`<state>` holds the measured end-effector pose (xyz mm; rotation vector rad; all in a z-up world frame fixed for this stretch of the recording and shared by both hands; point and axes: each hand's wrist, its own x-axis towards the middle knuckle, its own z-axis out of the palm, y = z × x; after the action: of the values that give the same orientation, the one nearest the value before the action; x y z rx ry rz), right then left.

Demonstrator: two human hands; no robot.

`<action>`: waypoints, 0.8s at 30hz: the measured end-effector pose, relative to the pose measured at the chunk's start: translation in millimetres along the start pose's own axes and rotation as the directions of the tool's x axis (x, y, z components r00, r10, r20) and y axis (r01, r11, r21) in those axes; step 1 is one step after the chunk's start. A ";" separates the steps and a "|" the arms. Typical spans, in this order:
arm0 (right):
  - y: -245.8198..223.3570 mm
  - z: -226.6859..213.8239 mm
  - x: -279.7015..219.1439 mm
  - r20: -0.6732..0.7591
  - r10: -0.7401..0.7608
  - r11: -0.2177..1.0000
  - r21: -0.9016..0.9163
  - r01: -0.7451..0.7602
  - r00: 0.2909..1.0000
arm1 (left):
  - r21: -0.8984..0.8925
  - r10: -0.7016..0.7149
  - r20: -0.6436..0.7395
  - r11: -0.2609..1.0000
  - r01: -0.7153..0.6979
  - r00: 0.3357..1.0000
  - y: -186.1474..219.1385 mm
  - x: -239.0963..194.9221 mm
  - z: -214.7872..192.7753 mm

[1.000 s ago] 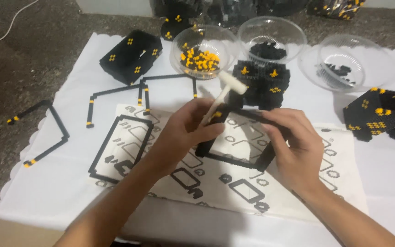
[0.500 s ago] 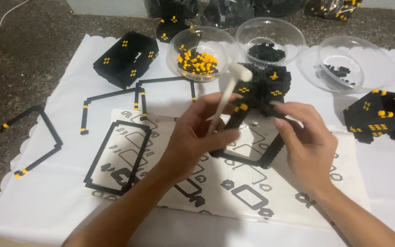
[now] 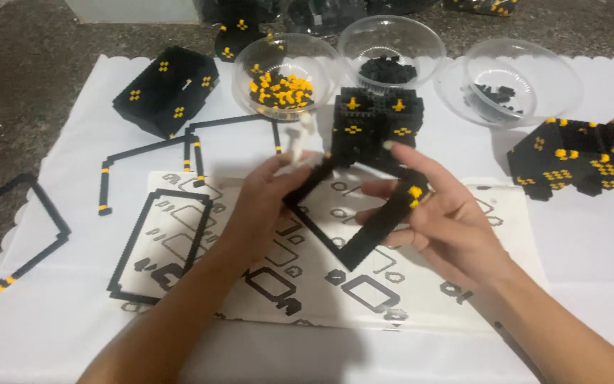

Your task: The person assembles a rectangular frame using black and yellow interlocking plastic bricks. They connect the pieces by hand, following a printed instruction sheet on the table, and use a white plastic tool to press the bricks together.

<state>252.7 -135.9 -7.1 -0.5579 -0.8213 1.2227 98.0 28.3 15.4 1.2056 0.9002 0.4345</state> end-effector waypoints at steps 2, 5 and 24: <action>1.9 -0.6 -4.6 -0.035 -0.023 0.999 -0.034 0.022 0.999 | 0.051 -0.064 -0.005 0.997 0.064 0.998 -0.9 -1.5 5.7; 3.2 -3.5 -6.7 -0.006 -0.048 0.998 -0.039 0.047 0.999 | 0.010 -0.005 0.090 1.000 0.004 0.996 -1.3 -4.3 9.0; 3.9 -4.8 -1.3 -0.111 -0.047 0.990 -0.135 0.032 0.993 | 0.411 0.225 0.086 0.879 -0.240 0.971 -5.2 1.3 -8.2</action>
<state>254.0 -135.9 -13.3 -0.7105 -0.8175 1.0948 91.5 32.5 9.4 1.7260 0.8441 0.4211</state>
